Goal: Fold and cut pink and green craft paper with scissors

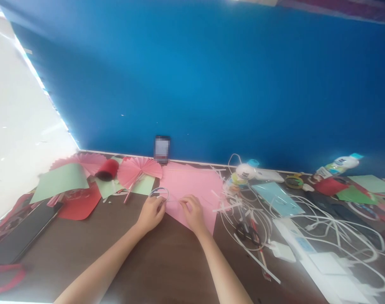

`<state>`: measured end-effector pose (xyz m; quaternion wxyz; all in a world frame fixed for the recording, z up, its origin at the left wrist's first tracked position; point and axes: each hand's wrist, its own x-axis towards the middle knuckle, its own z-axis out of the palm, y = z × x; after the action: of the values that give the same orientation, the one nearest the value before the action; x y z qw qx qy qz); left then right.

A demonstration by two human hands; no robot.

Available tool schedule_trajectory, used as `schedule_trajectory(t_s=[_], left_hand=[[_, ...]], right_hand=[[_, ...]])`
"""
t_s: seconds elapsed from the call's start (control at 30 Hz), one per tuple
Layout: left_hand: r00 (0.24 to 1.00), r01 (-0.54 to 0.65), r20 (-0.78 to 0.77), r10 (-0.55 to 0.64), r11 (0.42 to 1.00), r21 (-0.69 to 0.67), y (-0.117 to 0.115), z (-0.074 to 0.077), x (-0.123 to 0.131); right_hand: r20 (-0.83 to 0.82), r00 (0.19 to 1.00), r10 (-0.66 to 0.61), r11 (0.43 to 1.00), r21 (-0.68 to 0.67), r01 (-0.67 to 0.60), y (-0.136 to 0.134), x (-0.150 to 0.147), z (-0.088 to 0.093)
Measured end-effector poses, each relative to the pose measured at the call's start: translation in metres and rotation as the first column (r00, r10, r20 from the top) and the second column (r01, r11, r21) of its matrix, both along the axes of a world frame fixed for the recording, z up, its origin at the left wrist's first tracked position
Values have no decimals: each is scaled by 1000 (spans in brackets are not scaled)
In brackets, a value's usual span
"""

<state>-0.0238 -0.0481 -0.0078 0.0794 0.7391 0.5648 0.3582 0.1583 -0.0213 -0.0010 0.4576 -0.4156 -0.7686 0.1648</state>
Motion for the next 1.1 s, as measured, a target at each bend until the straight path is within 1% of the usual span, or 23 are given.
schedule_trajectory(t_s=[0.17,0.37,0.5,0.57,0.6,0.63,0.67,0.7,0.73,0.77,0.8,0.83,0.9,0.97,1.0,1.03,1.1], left_hand=[[996,28,81,-22,997,-78,1,1,-3],[970,67,241,-23,982,-177,2,6,-4],[927,123,373,-35,969,-213,0,14,1],[895,157,443,-47,964,-215,-1,18,0],[878,154,477,-36,965,-211,-2,20,-3],[861,126,509,-3,970,-207,-3,23,-7],[844,81,534,39,976,-200,-4,26,-13],[824,5,557,108,980,-198,-5,29,-18],[806,-62,567,169,977,-203,-5,33,-23],[813,-97,550,192,975,-199,-4,36,-25],[838,-102,515,183,978,-183,-2,40,-24],[878,-64,459,137,983,-172,1,42,-19],[955,99,292,-53,984,-146,12,42,1],[975,215,66,-210,973,-85,26,35,27],[970,234,-53,-236,971,-44,33,30,37],[966,210,-152,-210,978,-17,40,24,45],[958,113,-267,-106,994,12,51,14,48]], right_hand=[[23,1000,-6,999,43,5,0,-1,0],[81,996,-22,981,196,6,-2,0,2],[134,990,-35,954,300,-7,-5,-1,-1],[152,988,-41,935,354,-15,-6,2,-1],[132,990,-57,924,383,2,-5,5,-1],[78,992,-98,913,404,59,-4,10,0],[-6,986,-164,901,407,152,-3,16,1],[-121,959,-258,879,384,285,0,22,2],[-226,900,-374,846,314,430,3,29,3],[-294,838,-460,812,245,531,7,34,4],[-323,800,-505,792,195,579,11,38,4],[-306,803,-511,798,176,576,14,40,4],[-262,820,-508,817,154,555,18,40,2],[-239,825,-511,821,149,552,19,37,1],[-236,824,-516,817,152,556,19,37,0],[-236,821,-521,813,155,561,19,37,-1],[-246,814,-526,813,137,566,18,41,-4]])
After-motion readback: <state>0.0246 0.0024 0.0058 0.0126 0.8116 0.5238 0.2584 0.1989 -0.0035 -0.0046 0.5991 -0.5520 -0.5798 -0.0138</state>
